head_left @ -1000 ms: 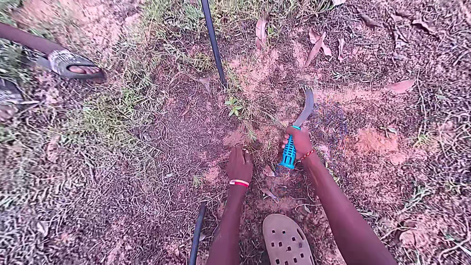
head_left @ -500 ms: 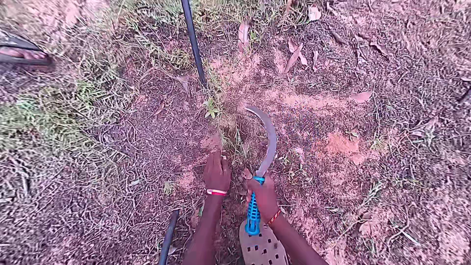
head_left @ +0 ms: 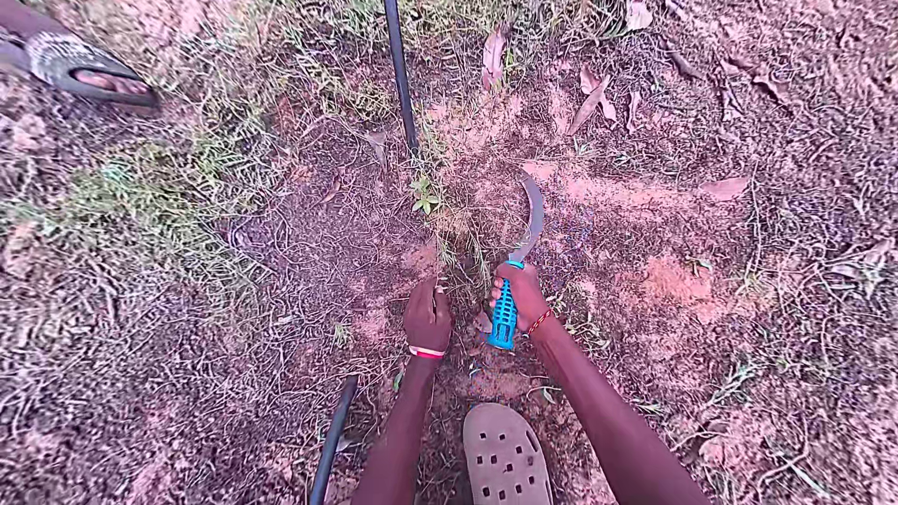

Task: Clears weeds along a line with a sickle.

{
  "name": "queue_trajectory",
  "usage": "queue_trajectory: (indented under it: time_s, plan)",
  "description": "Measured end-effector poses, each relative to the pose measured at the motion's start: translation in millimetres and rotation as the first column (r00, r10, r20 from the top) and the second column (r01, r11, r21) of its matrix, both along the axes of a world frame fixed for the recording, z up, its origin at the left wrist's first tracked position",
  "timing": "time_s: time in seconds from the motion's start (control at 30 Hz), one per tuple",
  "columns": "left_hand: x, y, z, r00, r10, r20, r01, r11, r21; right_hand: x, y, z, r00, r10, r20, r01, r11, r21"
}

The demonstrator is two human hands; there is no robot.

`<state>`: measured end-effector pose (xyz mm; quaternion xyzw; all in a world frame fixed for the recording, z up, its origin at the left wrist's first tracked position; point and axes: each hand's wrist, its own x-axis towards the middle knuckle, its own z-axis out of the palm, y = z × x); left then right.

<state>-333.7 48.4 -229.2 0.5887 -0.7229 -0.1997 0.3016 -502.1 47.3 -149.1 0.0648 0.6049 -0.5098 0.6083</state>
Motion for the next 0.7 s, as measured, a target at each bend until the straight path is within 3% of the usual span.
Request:
queue_trajectory:
  time_s: [0.07,0.17,0.23,0.33,0.47,0.6,0.7]
  plan:
    - [1,1,1,0.999,0.003,0.038,-0.003,1.000,-0.004,6,23,12,0.998,0.067,0.021,-0.068,0.997,0.025]
    - [0,1,0,0.999,0.013,0.043,-0.013,1.000,-0.004,39,102,19,0.982,0.189,-0.003,-0.189,0.982,0.011]
    - [0,1,-1,0.999,0.028,0.029,-0.028,1.000,-0.004,61,139,11,0.982,0.176,-0.075,-0.176,0.984,0.001]
    - [0,6,2,0.997,0.070,-0.027,-0.068,0.996,0.066,66,141,4,0.939,0.170,-0.299,-0.165,0.985,0.043]
    - [-3,1,11,0.959,0.179,-0.220,-0.150,0.978,0.146,34,116,9,0.640,0.403,-0.654,-0.297,0.915,0.273]
    - [-23,-22,29,0.892,0.309,-0.329,-0.253,0.946,0.204,8,126,5,0.326,0.477,-0.816,-0.279,0.874,0.399]
    - [-45,-64,50,0.896,0.313,-0.314,-0.222,0.930,0.294,-3,122,-8,0.298,0.526,-0.796,-0.288,0.845,0.451]
